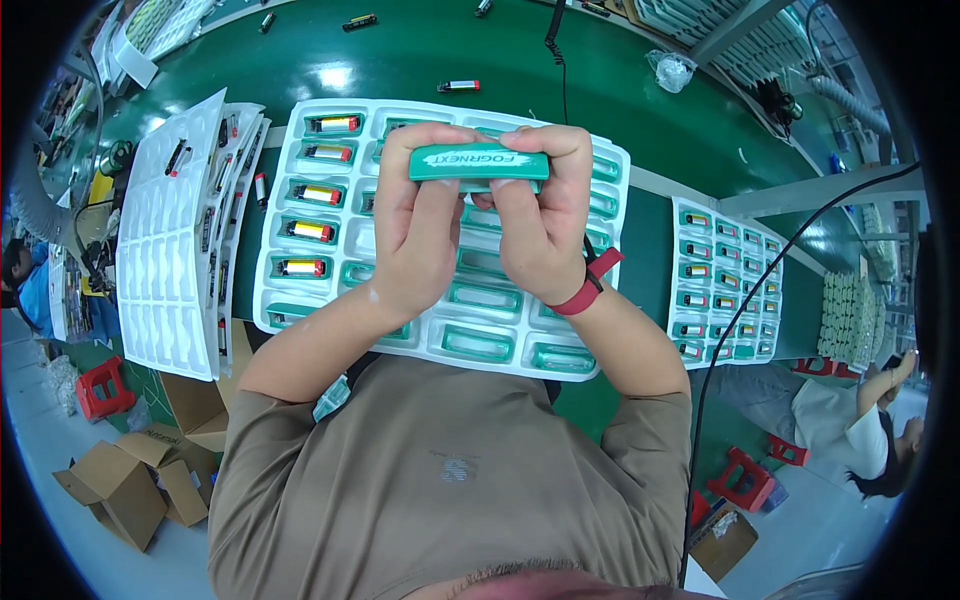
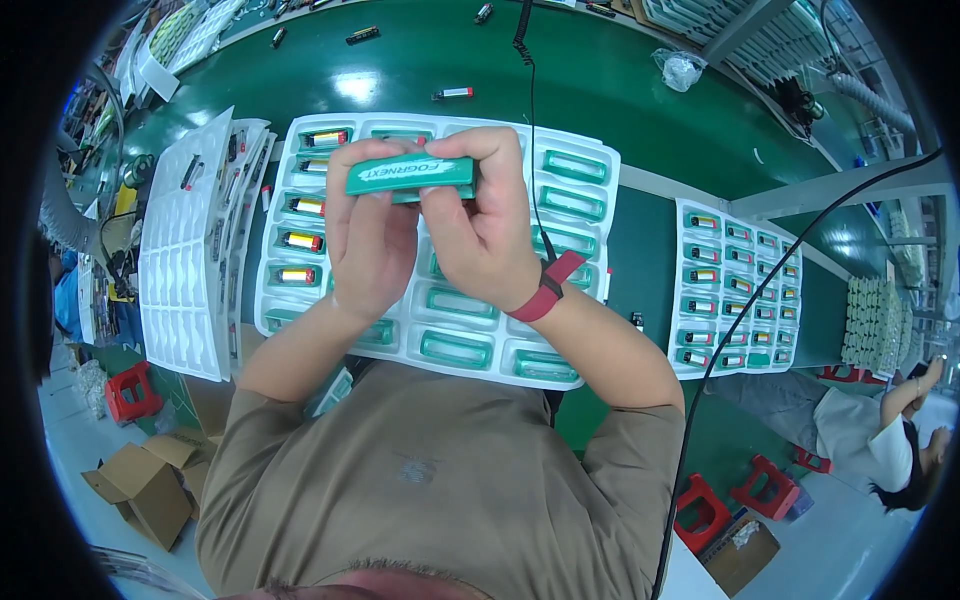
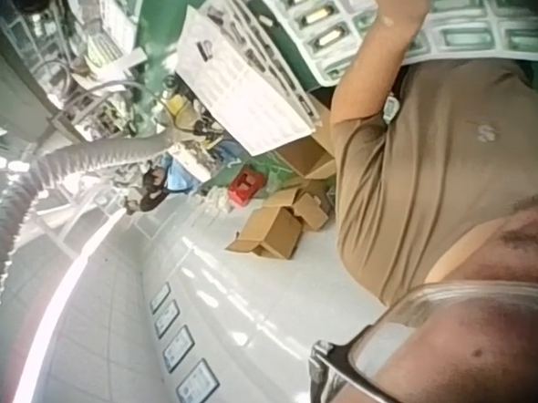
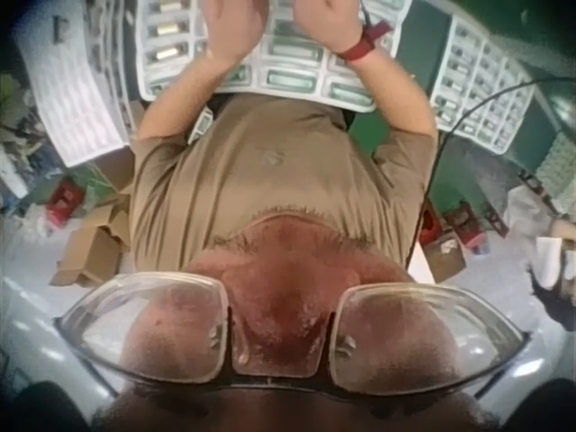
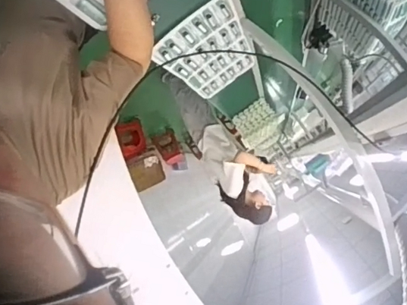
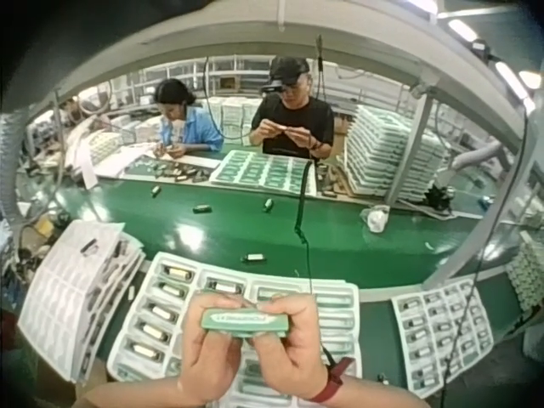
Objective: The person assembles small electronic components by hand, inserting batteries and wiring harnesses into plastic housings, then places the assembled units into plastic trays for sorting.
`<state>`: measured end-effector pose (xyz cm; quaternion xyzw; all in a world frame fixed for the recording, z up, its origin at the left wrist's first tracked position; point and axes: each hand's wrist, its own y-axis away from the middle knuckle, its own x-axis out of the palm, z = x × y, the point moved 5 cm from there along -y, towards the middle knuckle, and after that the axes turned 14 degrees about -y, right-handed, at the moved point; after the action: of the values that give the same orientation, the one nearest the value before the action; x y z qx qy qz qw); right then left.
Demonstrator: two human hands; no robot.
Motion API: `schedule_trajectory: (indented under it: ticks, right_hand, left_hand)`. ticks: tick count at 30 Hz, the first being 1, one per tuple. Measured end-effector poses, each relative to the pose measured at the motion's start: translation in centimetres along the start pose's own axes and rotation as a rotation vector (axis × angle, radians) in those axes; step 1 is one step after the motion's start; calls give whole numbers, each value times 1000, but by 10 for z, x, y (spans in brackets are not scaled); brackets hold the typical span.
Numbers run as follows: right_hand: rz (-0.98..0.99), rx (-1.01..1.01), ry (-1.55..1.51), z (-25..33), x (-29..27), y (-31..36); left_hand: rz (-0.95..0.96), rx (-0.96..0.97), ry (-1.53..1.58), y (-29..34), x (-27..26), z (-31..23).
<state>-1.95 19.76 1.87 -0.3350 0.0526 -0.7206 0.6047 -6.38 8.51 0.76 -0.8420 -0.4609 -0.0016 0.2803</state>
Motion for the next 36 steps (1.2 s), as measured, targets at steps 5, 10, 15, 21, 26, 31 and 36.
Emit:
schedule_trajectory:
  ticks: [5, 10, 15, 21, 26, 31, 36]
  right_hand:
    - [144, -122, 159, 3, -11, 4]
    - [232, -135, 151, 27, -8, -3]
    - [435, -256, 64, 36, -9, -4]
    - [442, -300, 93, 36, -8, -4]
    - [437, -315, 141, 35, -11, -2]
    - [337, -273, 230, 37, -13, 12]
    - [359, -349, 88, 32, -7, 13]
  left_hand:
    - [81, 94, -8, -2, -2, 1]
    - [259, 601, -753, -12, -22, -48]
    - [302, 795, -911, -5, -18, -68]
    - [249, 778, -866, -8, -6, -79]
    - [344, 672, -829, -10, -6, -78]
    - [421, 538, -767, -12, -1, -65]
    - [346, 521, -690, -3, -2, -56]
